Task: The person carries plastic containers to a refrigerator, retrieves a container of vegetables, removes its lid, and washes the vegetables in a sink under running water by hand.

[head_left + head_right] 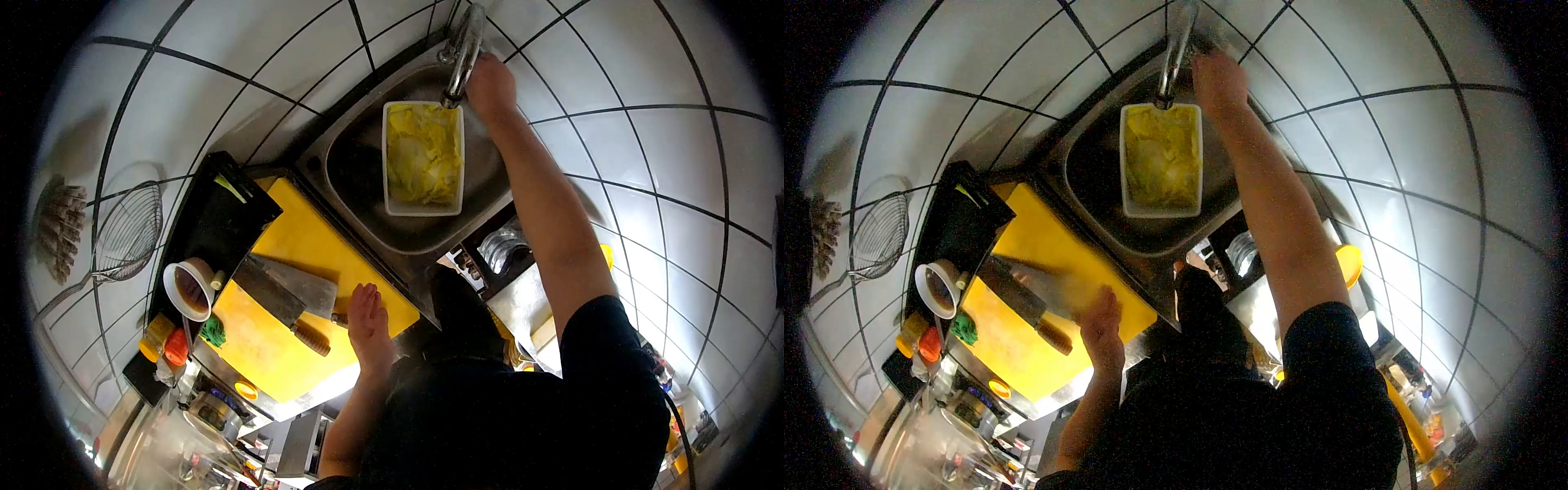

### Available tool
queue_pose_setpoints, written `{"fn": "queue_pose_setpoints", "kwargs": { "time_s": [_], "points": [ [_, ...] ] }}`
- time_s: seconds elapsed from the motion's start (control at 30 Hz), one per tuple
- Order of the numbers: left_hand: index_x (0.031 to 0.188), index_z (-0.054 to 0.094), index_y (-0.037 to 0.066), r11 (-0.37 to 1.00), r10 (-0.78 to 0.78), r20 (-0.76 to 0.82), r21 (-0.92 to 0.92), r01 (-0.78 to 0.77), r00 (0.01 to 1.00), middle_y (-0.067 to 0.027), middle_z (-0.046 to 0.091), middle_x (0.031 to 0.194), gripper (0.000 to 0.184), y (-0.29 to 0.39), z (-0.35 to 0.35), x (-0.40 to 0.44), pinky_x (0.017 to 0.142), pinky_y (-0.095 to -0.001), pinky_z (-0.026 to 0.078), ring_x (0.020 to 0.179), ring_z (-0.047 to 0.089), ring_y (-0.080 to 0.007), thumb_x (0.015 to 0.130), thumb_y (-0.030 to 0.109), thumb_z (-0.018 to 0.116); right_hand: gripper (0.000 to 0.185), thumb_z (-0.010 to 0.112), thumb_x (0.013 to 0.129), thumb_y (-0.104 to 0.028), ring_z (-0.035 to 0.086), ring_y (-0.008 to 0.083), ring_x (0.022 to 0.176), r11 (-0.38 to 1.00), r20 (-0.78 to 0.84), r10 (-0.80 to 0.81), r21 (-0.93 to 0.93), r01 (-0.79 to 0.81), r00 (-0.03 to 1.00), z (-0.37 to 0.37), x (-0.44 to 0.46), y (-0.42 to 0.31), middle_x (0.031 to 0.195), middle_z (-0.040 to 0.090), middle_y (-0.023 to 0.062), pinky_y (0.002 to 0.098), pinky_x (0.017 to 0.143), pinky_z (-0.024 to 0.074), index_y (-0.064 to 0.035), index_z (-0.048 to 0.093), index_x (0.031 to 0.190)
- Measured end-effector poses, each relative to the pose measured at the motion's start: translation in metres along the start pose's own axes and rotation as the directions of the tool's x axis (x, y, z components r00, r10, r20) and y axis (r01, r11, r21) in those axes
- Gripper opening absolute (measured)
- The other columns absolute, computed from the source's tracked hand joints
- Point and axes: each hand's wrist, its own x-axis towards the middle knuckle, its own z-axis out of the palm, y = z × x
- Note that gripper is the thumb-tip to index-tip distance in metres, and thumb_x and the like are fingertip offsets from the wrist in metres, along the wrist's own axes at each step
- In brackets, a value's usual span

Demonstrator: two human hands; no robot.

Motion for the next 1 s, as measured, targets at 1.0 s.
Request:
{"fn": "queue_pose_setpoints", "kwargs": {
  "time_s": [1.0],
  "points": [
    [0.143, 0.045, 0.0, 0.99, 0.134, 0.035, 0.033, -0.135, 0.99, -0.0159, 0.055, 0.138, 0.046, 0.013, -0.034, -0.032, 0.116, -0.0368, 0.038, 0.132, 0.052, -0.0243, 0.097, -0.005, 0.053, 0.029, 0.07, 0.089, -0.022, 0.07, 0.0324, 0.082, 0.854, 0.293, 0.137, 0.45, -0.262, 0.946, 0.04, -0.087, -0.075, 0.09, 0.072, 0.0146, 0.0452, 0.072, 0.0561, -0.004, 0.068, 0.112]
  ]
}}
